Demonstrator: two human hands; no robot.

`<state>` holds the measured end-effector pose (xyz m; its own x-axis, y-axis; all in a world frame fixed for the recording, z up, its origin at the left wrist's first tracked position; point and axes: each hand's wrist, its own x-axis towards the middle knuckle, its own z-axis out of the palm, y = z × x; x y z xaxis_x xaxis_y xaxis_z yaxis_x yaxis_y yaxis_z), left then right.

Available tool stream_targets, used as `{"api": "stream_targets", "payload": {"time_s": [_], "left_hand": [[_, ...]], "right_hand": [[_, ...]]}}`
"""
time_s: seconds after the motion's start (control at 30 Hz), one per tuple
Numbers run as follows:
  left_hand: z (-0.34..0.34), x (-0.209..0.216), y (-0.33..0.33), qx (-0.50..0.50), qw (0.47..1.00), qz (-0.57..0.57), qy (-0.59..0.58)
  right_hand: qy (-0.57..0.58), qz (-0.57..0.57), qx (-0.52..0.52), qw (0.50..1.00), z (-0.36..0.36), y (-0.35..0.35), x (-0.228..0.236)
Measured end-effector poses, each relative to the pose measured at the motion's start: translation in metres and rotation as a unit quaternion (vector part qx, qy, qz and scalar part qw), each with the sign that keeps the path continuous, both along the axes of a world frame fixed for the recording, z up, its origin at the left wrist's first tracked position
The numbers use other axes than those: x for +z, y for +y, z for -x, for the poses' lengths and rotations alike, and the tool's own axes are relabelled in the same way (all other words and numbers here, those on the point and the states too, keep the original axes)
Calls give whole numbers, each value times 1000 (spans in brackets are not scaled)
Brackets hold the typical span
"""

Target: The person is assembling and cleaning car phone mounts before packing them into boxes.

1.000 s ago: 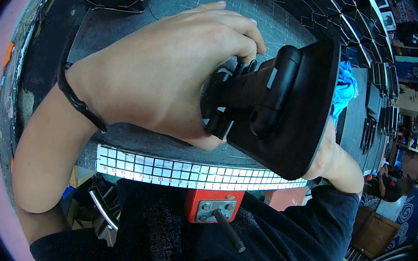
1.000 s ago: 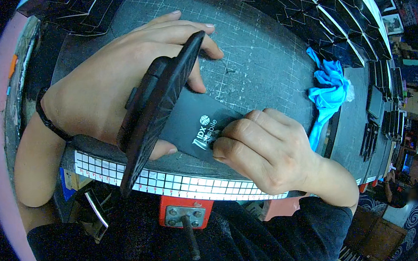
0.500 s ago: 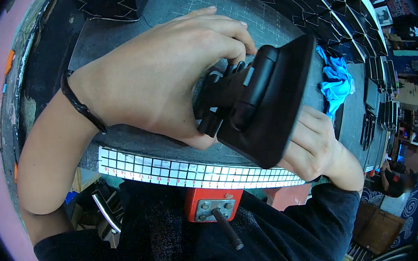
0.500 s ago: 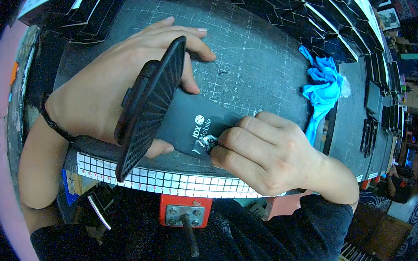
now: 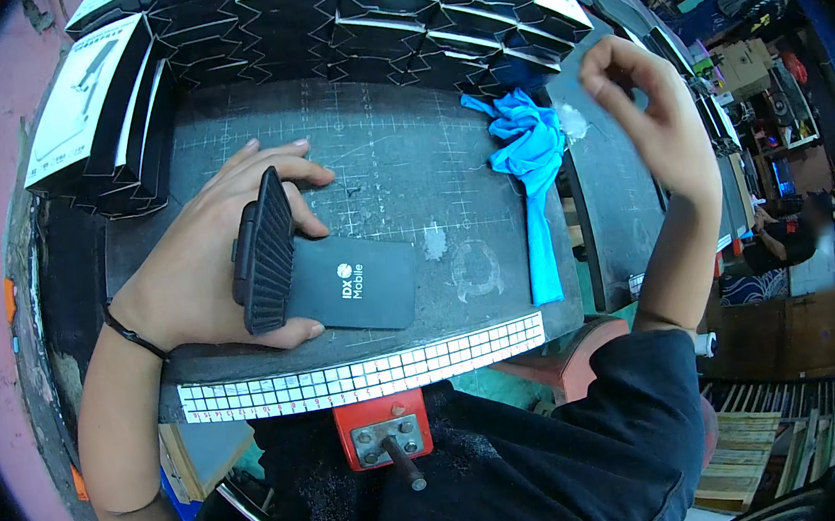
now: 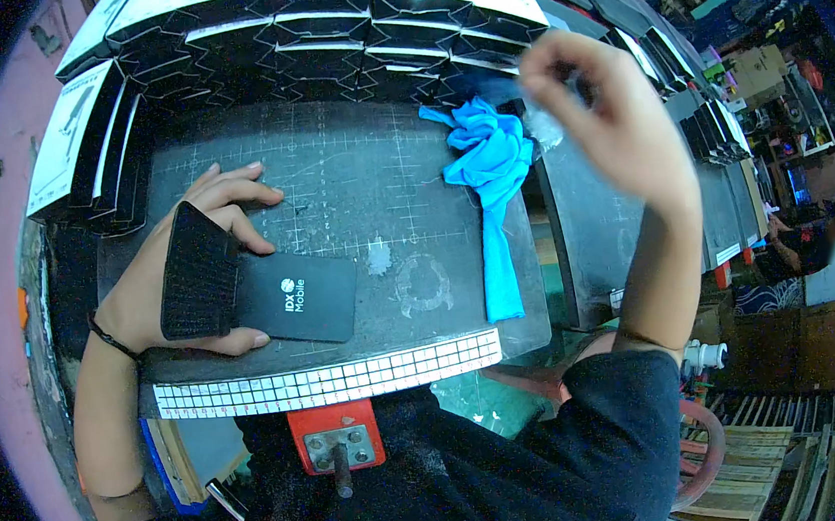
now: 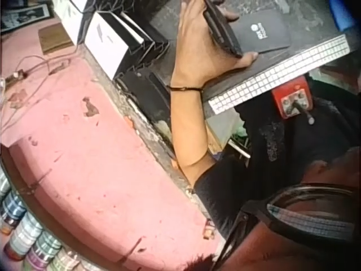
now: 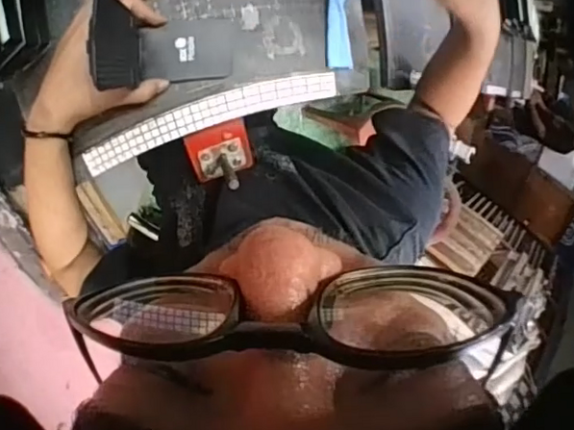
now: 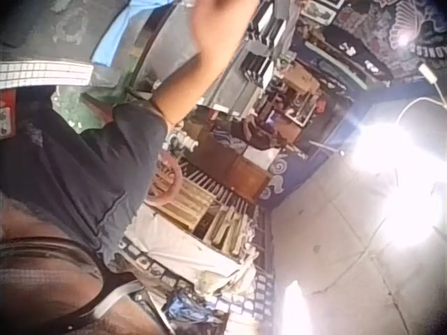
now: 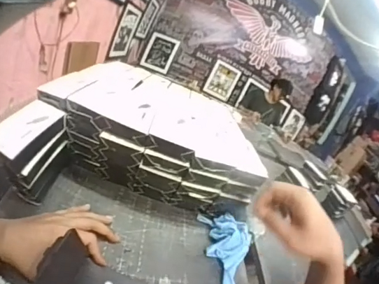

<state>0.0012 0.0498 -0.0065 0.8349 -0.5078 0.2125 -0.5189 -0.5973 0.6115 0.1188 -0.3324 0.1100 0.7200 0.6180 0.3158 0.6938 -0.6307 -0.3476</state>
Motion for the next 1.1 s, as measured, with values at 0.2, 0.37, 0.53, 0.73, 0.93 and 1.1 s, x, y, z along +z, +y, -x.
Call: {"api": "stream_targets", "payload": {"time_s": [0.2,0.37,0.53,0.73,0.93,1.1], "left_hand": [[-4,1,-2,-2,1000,-7,-4],[-4,0,-2,-6,1000,-6,-3],[-6,-1,0,-18,1000,0,-15],[-3,-4,1,-25,999,13,-43],[-5,-12,4,-33,998,10,-61],[-2,-12,6,-28,997,14,-70]], "right_hand": [[188,106,-155,964,-78,-113,-42],[42,175,-238,954,-74,-116,-59],[99,34,-155,982,-33,-63,-45],[-52,198,11,979,8,-6,-58],[-85,93,156,980,36,48,-33],[-2,61,266,962,73,107,-66]]}}
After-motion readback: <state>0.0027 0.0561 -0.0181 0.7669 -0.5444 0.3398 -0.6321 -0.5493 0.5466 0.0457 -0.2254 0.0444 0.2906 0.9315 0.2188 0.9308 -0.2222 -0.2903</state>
